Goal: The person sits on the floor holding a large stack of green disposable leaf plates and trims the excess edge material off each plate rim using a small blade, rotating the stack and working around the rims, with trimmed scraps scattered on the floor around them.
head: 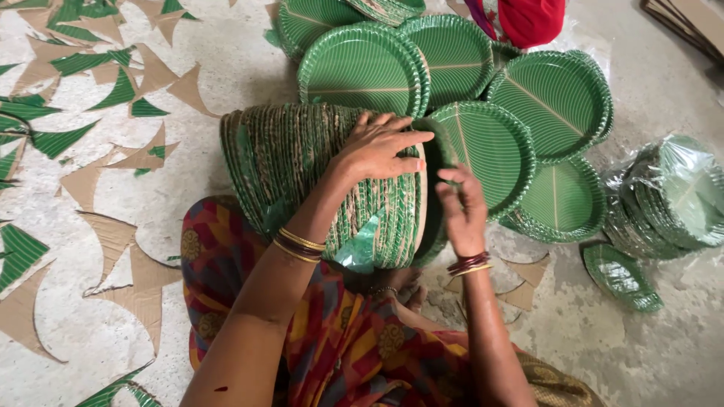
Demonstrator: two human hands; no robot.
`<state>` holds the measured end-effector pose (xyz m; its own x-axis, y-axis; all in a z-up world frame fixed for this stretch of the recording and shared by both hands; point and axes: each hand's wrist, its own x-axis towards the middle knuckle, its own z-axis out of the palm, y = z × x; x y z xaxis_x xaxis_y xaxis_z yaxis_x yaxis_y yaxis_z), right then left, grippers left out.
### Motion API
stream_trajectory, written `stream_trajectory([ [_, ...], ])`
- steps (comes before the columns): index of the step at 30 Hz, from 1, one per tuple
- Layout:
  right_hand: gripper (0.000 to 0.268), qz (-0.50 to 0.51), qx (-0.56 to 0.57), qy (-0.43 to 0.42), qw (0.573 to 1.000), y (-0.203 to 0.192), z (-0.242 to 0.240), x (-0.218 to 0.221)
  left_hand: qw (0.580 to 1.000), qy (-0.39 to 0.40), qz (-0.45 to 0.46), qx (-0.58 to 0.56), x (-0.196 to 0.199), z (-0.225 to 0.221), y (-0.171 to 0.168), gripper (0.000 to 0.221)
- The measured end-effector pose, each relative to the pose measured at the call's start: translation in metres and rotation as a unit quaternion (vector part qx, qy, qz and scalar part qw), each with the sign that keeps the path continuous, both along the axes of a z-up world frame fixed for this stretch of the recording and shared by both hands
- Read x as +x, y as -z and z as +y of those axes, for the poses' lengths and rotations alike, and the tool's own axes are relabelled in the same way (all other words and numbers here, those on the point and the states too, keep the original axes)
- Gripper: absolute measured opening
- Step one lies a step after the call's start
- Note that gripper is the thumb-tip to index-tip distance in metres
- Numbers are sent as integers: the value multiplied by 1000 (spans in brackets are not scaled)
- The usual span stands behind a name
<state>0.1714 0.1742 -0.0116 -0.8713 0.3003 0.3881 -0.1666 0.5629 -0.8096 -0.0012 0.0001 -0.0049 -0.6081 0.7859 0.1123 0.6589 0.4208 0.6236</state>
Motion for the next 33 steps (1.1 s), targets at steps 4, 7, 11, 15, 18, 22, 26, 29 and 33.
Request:
stream_trajectory([
  [4,26,39,117,3,992,-12,-24,-4,1000,-4,3,2,-1,-3,1,70],
  [7,30,32,86,22,996,-7,-13,-4,1000,-3,-13,0,-1,-4,-3,70],
  [11,32,-54,-109,93,988,11,16,0,999,-3,-47,1,-2,-3,-6,69],
  [15,33,-20,-75,51,996,-4,2,2,999,1,-50,-7,-2,-2,-7,66],
  [18,32,-14,-61,20,998,-3,-2,-1,999,-5,-45,-4,-3,-4,-6,61],
  [22,28,29,16,-5,999,-4,-3,-3,999,-5,-42,1,-1,-4,-6,57],
  [26,17,8,43,39,998,-16,-16,-4,1000,-1,-19,14,-1,-6,-4,55],
  [29,18,13,1,66,998,-10,-8,-8,1000,-3,-10,22,-1,-5,-1,53],
  [33,19,-62,-46,150,986,-12,-7,-4,999,-5,-10,33,-3,-6,1,53],
])
